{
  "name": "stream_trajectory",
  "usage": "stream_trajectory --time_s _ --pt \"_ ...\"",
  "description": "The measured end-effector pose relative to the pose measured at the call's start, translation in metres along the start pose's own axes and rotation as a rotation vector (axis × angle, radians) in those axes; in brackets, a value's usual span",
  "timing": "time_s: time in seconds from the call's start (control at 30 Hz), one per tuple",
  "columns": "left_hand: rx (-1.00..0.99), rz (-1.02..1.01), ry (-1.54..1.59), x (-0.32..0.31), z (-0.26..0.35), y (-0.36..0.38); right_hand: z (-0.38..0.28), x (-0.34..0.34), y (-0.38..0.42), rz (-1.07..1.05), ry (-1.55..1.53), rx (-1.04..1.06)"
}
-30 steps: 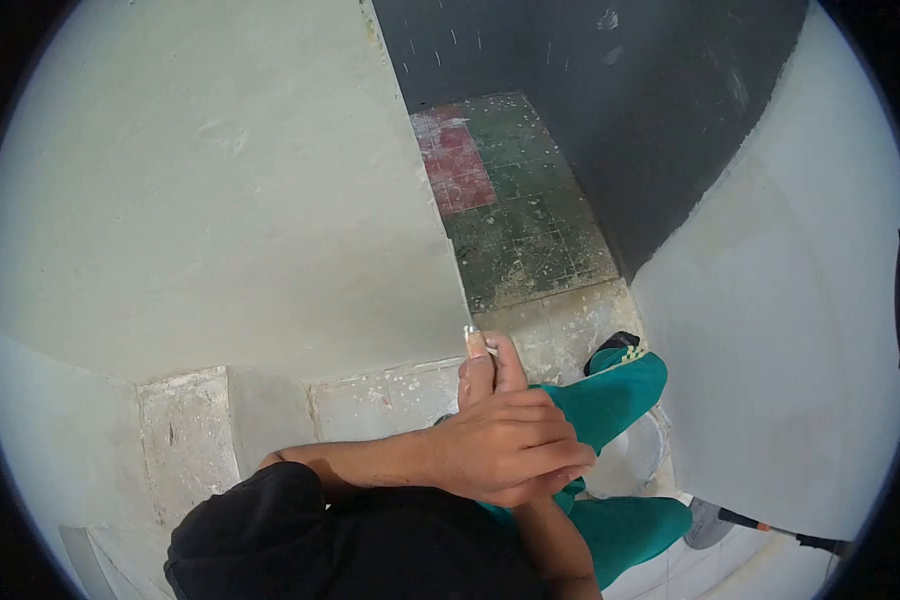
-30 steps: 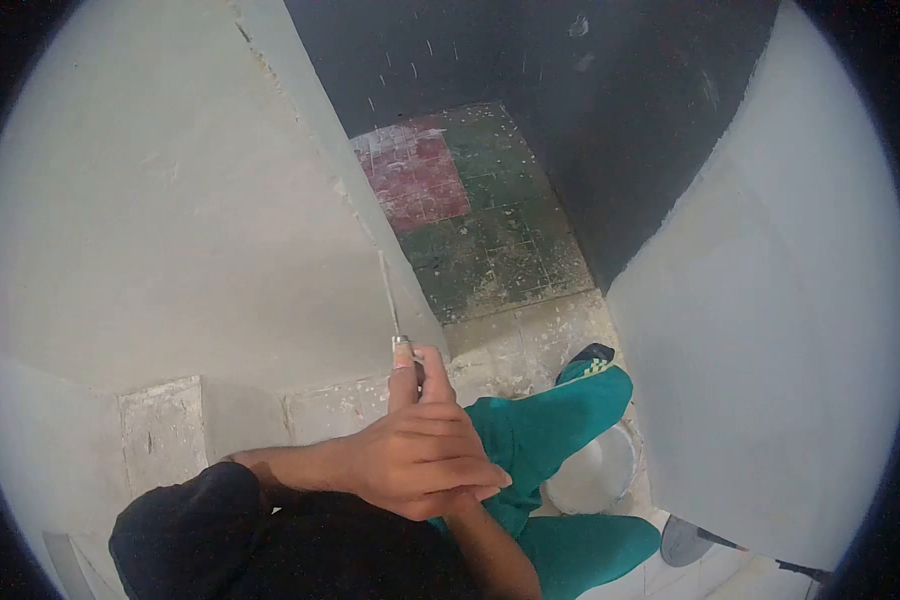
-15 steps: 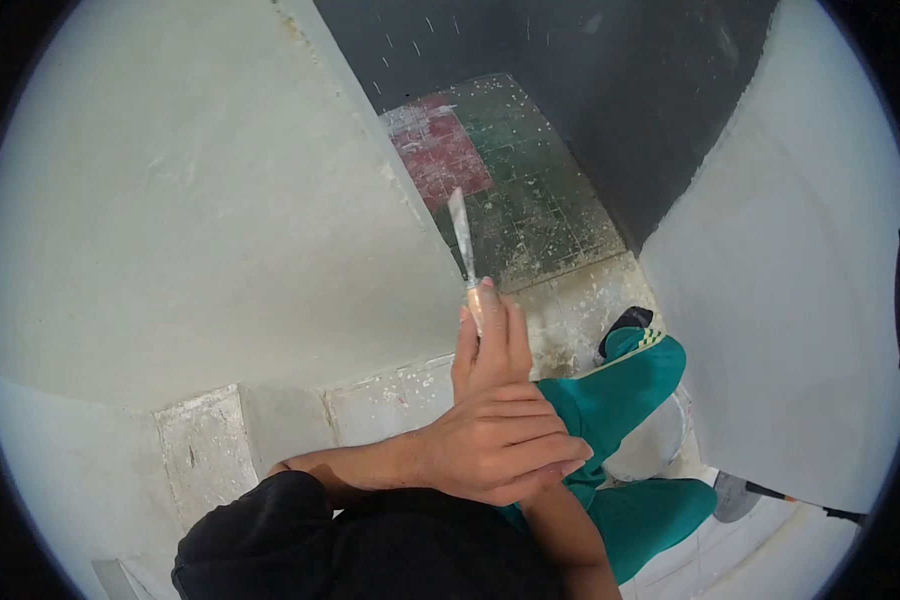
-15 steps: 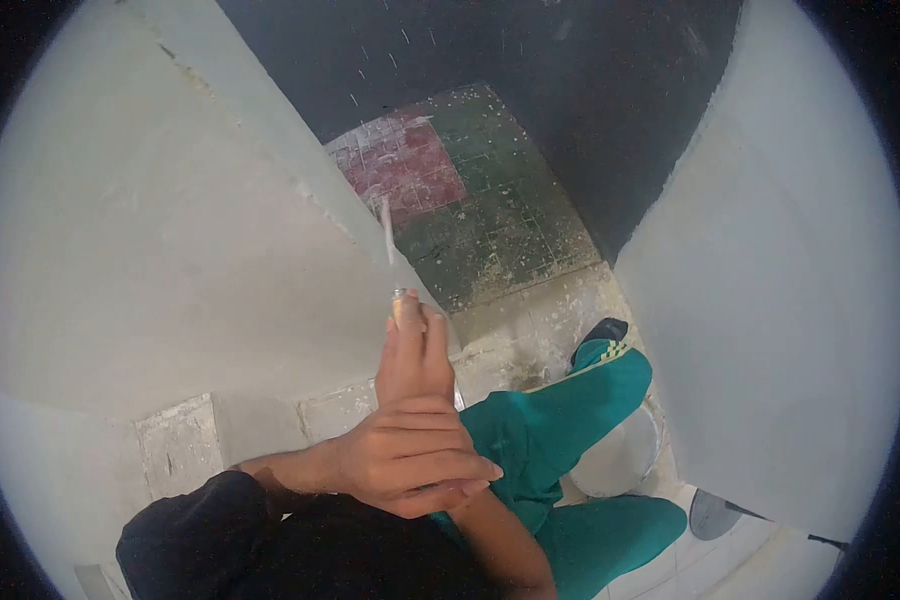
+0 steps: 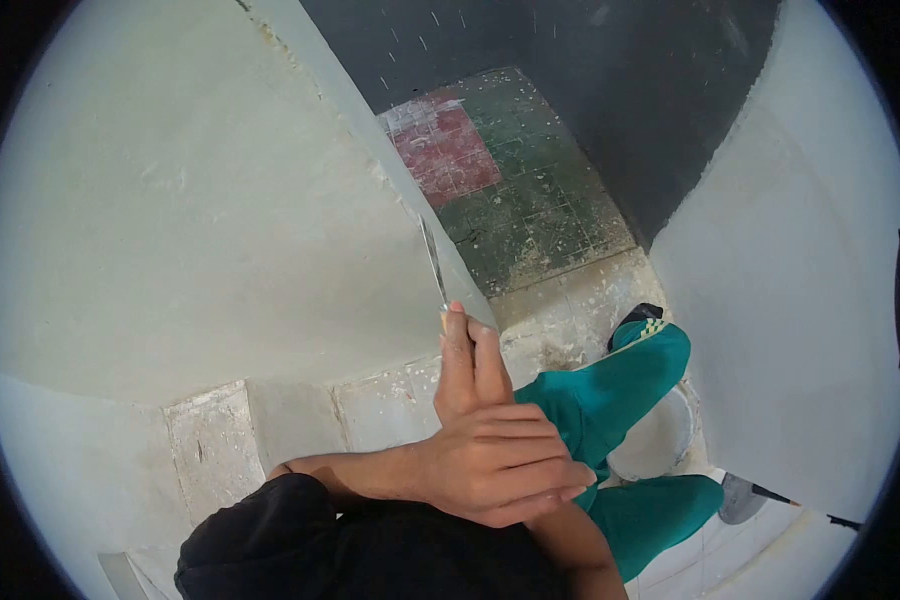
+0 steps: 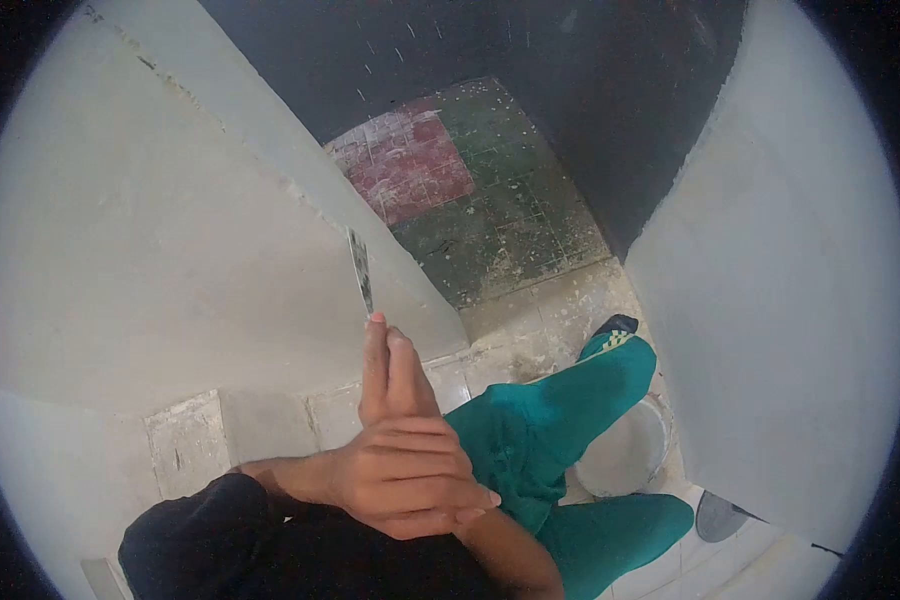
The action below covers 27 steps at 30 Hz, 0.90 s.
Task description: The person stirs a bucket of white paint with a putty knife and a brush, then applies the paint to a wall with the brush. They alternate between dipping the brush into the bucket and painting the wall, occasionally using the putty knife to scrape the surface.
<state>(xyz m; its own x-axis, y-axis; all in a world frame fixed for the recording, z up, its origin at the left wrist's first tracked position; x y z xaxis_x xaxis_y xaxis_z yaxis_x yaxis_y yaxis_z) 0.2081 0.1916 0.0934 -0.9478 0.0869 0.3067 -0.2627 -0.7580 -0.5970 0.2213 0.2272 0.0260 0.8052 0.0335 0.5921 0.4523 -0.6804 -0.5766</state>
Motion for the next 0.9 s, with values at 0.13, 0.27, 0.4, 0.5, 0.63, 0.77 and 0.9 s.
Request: stream_trajectory --time_s 0.13,0.27,0.4,0.5,0.63,0.77,0.9 --pt "-0.016 -0.016 0.069 -0.012 0.006 0.000 0.006 0.014 0.017 0.065 -0.001 -0.099" --pt "-0.021 -0.001 0.013 -0.012 0.012 0.002 0.010 0.017 0.022 0.139 -0.201 -0.329" --pt "0.007 0.085 -0.086 -0.006 0.008 0.009 0.037 0.007 0.037 0.046 -0.645 -0.672" --pt "0.124 0.227 -0.176 -0.001 0.003 0.021 0.037 0.008 0.040 0.074 -0.825 -0.738" --pt "0.198 0.377 -0.236 0.004 -0.009 0.040 0.035 0.010 0.038 0.039 -0.800 -0.709" --pt "0.089 0.314 -0.163 0.013 -0.008 0.035 0.037 -0.013 0.017 -0.140 -0.468 -0.461" --pt "0.081 0.246 -0.170 0.018 -0.011 0.032 0.031 -0.027 0.011 -0.272 -0.192 -0.481"
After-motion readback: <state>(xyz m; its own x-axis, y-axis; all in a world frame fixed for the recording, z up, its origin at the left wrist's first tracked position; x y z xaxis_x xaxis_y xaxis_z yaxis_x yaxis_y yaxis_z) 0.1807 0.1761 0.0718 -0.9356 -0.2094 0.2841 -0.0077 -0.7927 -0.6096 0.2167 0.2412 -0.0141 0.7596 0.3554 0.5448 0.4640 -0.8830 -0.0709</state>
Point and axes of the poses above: each hand's wrist, its own y-axis away from the middle knuckle, its own x-axis out of the back of the hand, z = x × y, the point moved 2 cm from there along -y, towards the middle knuckle, and after that the axes turned 14 degrees about y, right-handed, at the moved point
